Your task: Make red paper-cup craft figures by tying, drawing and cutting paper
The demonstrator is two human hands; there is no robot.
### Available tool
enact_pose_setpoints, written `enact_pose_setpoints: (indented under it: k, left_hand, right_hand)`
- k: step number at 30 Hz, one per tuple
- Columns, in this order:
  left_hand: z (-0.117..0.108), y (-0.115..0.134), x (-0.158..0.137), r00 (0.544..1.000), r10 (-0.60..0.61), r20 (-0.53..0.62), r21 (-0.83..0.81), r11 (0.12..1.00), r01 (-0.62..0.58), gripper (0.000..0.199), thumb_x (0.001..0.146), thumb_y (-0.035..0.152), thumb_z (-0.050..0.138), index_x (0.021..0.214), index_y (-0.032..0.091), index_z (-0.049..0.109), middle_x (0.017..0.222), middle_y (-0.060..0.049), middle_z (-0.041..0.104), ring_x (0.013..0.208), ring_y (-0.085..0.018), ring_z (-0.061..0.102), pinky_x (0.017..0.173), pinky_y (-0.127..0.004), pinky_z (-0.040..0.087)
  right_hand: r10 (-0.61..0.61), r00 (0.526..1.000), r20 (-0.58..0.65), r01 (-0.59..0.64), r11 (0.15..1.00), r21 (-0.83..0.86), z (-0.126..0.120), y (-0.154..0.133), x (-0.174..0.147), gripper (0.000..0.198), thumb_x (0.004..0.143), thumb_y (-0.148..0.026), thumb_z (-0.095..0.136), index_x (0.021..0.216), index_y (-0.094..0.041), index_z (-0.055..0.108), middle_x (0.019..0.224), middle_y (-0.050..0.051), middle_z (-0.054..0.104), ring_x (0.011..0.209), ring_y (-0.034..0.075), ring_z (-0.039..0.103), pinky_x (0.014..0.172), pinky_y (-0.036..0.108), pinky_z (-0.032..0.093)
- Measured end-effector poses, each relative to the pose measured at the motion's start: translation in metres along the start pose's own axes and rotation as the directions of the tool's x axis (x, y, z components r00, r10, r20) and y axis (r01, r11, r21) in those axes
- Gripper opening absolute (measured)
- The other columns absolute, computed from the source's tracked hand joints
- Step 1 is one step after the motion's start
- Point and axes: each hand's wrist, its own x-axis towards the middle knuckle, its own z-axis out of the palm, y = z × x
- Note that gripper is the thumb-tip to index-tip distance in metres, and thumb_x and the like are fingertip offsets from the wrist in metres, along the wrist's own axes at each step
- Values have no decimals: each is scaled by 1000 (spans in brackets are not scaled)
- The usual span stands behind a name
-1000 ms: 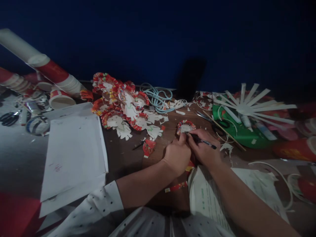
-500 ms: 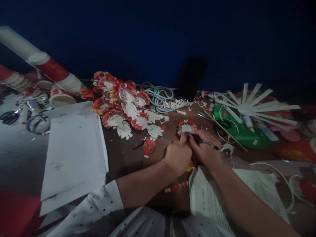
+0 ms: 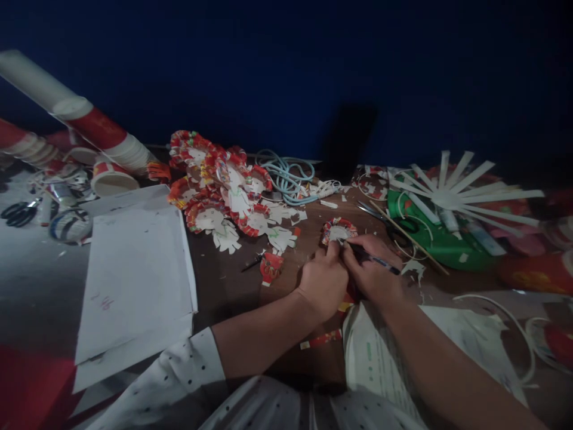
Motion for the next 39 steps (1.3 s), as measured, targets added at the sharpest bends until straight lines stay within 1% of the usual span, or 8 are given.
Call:
enact_pose_setpoints:
  k: [3, 6, 9, 13, 19, 23, 28, 39]
  left_hand:
    - [1, 0, 0, 998, -7, -54, -3, 1000, 7, 31, 90, 21, 42, 119, 17, 53, 114, -12, 51, 96, -21, 53, 66, -26, 49]
    - [2, 1, 0, 996, 5, -93, 30, 1000, -2, 30, 90, 22, 44, 117, 16, 56, 110, -11, 53, 95, -22, 51, 74, -34, 48]
    - [3, 2, -2, 991, 32, -133, 45, 999, -26, 30, 89, 23, 45, 115, 14, 59, 111, -11, 55, 96, -24, 51, 86, -43, 43]
    - [3, 2, -5, 984, 57, -166, 53, 997, -49, 36, 90, 23, 45, 123, 13, 55, 118, -12, 56, 102, -25, 49, 96, -47, 36]
    - [4, 3, -4, 988, 65, -140, 34, 998, -61, 36, 89, 23, 44, 122, 11, 55, 108, -11, 59, 99, -24, 51, 95, -44, 37]
    - [7, 4, -4, 986, 58, -160, 48, 998, -50, 38, 89, 22, 44, 124, 11, 55, 110, -11, 59, 100, -24, 51, 99, -45, 35]
    - [6, 6, -6, 989, 50, -137, 89, 995, -38, 43, 90, 22, 44, 130, 10, 52, 111, -12, 60, 102, -25, 51, 101, -47, 33]
    - [3, 6, -5, 993, 53, -101, 88, 995, -44, 43, 90, 22, 43, 130, 10, 52, 114, -13, 60, 102, -24, 50, 100, -46, 35]
  right_hand:
    - [-7, 996, -91, 8, 1000, 13, -1, -3, -1, 17, 84, -35, 56, 88, -22, 65, 84, 4, 68, 78, 17, 64, 70, 27, 48]
    - [-25, 990, -142, 29, 999, 31, -3, -3, 0, 15, 83, -32, 57, 87, -20, 64, 82, 4, 68, 77, 16, 64, 71, 27, 49]
    - [-12, 990, -138, 17, 999, 29, -4, -1, 0, 15, 82, -32, 58, 88, -20, 64, 82, 4, 68, 77, 16, 64, 72, 27, 49]
    - [13, 996, -92, -9, 999, 41, -4, -1, -3, 16, 82, -34, 57, 88, -22, 65, 83, 3, 68, 79, 17, 64, 72, 28, 48]
    - [42, 998, -37, -41, 999, 35, -4, -3, -5, 15, 82, -35, 57, 85, -23, 65, 81, 3, 68, 77, 17, 64, 70, 28, 47]
    - [39, 999, -12, -38, 999, 34, -4, -2, -5, 16, 83, -37, 56, 84, -24, 65, 82, 3, 68, 77, 17, 64, 70, 28, 47]
    - [9, 1000, -5, -9, 999, 45, -5, -2, -4, 15, 84, -35, 55, 84, -23, 64, 82, 2, 68, 77, 17, 63, 71, 28, 47]
    - [-10, 999, 48, 7, 998, 62, -8, -2, -2, 14, 85, -32, 54, 84, -22, 64, 82, 3, 68, 77, 17, 63, 68, 28, 47]
